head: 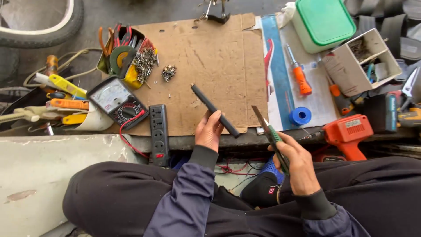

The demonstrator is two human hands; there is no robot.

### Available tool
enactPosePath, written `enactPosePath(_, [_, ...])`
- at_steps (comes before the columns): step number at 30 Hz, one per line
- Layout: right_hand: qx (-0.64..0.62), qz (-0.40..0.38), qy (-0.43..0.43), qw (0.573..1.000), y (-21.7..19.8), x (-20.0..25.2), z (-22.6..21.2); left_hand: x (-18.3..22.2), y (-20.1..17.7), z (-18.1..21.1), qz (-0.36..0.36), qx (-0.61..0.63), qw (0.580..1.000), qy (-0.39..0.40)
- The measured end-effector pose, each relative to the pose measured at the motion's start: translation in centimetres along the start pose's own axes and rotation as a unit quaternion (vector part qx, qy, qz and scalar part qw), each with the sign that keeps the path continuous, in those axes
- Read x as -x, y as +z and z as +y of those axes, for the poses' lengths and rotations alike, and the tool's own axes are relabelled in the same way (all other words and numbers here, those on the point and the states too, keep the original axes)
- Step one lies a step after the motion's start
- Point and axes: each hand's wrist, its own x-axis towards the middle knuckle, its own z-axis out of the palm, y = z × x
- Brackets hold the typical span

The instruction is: Repairing a TV remote control by prying it open and cleaning internal components with a utility knife.

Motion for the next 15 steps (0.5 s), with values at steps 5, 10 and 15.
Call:
enactPosePath(5, [0.135, 0.021, -0.028, 0.99, 1.7, 0.8, 1.4, -3.4, -0.2, -0.5, -0.005, -0.057, 0.998, 0.015])
enactPosePath(10, [0.288, 0.039, -0.059, 0.955, 2.2, 0.5, 2.8, -5.8, 0.9, 0.1, -0.03, -0.284, 0.956, 0.074])
enactPosePath(15, [0.305, 0.023, -0.069, 0.95, 2.3, 0.2, 3.6, -6.8, 0.2, -1.5, 0.016, -0.398, 0.911, 0.108])
